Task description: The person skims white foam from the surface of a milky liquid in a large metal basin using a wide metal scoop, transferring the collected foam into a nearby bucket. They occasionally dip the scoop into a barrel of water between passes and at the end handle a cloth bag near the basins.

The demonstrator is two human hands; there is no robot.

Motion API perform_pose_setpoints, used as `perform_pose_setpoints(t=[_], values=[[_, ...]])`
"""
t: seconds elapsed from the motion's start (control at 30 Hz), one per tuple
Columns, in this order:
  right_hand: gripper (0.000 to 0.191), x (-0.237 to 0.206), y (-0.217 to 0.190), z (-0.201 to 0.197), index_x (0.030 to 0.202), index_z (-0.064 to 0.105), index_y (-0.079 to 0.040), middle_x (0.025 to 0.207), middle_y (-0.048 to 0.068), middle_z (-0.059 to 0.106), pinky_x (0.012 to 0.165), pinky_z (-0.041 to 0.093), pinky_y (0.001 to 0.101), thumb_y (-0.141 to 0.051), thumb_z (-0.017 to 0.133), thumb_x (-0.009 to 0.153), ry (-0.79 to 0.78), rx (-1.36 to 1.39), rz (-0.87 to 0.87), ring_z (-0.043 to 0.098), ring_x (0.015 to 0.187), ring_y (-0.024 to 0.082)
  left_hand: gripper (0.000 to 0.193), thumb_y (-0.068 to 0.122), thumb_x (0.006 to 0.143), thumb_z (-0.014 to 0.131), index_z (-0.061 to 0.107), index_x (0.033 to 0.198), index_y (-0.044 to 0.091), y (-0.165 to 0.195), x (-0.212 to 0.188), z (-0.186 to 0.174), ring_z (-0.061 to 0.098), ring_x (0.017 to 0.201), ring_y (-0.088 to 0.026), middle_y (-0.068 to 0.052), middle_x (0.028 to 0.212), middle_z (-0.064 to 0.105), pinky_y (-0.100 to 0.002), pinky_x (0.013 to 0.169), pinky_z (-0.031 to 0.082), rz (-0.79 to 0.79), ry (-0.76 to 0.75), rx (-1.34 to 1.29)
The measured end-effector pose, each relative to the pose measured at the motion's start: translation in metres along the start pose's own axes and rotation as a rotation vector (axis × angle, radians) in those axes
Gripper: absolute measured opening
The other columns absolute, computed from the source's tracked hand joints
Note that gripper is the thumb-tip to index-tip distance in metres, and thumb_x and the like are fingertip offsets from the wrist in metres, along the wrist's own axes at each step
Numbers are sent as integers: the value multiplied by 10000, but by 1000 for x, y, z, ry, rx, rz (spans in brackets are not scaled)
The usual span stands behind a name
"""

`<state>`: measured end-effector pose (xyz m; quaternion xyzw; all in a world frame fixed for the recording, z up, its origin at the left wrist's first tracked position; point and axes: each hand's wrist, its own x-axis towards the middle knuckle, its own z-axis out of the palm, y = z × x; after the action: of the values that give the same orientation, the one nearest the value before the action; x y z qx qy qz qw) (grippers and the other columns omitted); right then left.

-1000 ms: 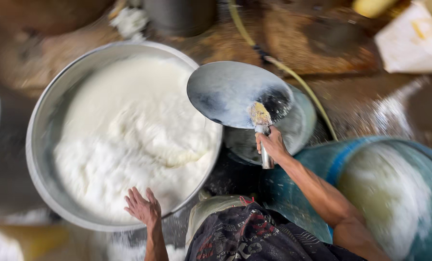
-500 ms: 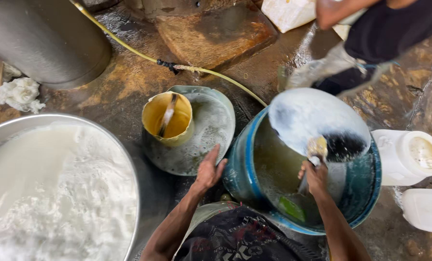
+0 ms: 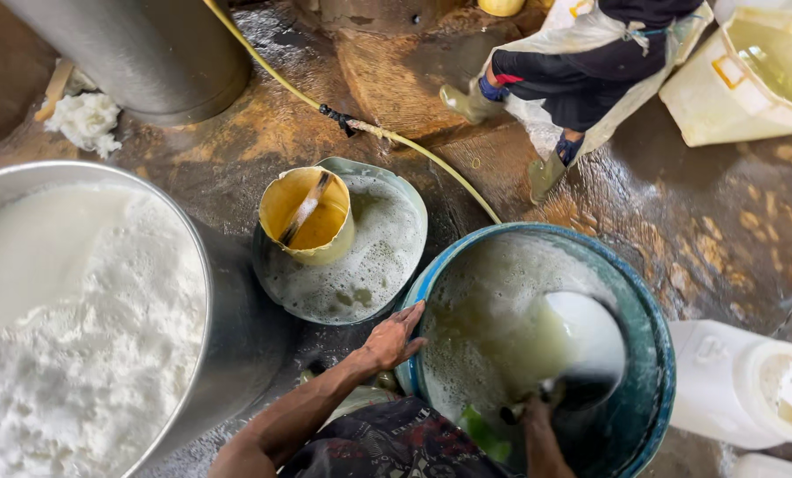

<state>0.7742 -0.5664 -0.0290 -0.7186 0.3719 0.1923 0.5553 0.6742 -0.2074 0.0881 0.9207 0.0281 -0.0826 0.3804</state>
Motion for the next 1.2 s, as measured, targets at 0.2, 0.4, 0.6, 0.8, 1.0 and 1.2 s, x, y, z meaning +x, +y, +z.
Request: perform_pose_setpoints(t=[0.2, 0.4, 0.6, 0.8, 1.0, 1.2], values=[[117, -17, -8, 14, 907, 561, -53, 724, 60, 601, 578, 555, 328, -151, 603, 954, -687, 354, 426, 620, 629, 182, 822, 375, 961, 652, 234, 1574, 22, -11, -6, -4, 388, 1438, -370, -186, 1618, 339, -415, 1177, 332, -33, 37, 26], [187, -46, -65, -11, 824, 519, -65, 692, 18, 586, 636, 595, 285, -187, 581, 951, -1015, 499, 934, 625, 646, 146, 695, 307, 936, 691, 401, 1493, 10, -84, -52, -23, 448, 1409, -384, -220, 1530, 473, -435, 1187, 349, -92, 434, 44], [200, -72, -127, -27, 939, 569, -12, 636, -25, 571, 538, 566, 272, -209, 594, 918, -860, 151, 832, 591, 541, 114, 684, 210, 886, 740, 467, 1453, -58, -175, -169, -71, 521, 1341, -455, -305, 1427, 553, -460, 1153, 413, -331, 965, 55], [233, -106, -173, 19, 944, 548, -45, 637, -25, 542, 448, 463, 300, -272, 579, 904, -844, -360, 603, 542, 526, 128, 694, 216, 967, 693, 400, 1525, -73, -234, -318, -81, 440, 1407, -495, -338, 1510, 473, -503, 1181, 357, -693, 1239, 42], [255, -152, -144, 130, 1043, 538, 10, 647, -9, 511, 489, 460, 276, -208, 591, 922, -953, -479, 631, 494, 536, 115, 711, 239, 983, 665, 368, 1559, -53, -278, -444, -52, 364, 1457, -505, -327, 1573, 403, -542, 1193, 311, -1041, 1351, 76], [329, -205, -69, 274, 1109, 501, 97, 625, 4, 503, 448, 441, 260, -164, 587, 928, -1082, -620, 583, 497, 513, 117, 735, 258, 973, 667, 347, 1570, -28, -302, -524, -35, 362, 1464, -480, -300, 1586, 398, -568, 1194, 289, -1161, 1318, 132]])
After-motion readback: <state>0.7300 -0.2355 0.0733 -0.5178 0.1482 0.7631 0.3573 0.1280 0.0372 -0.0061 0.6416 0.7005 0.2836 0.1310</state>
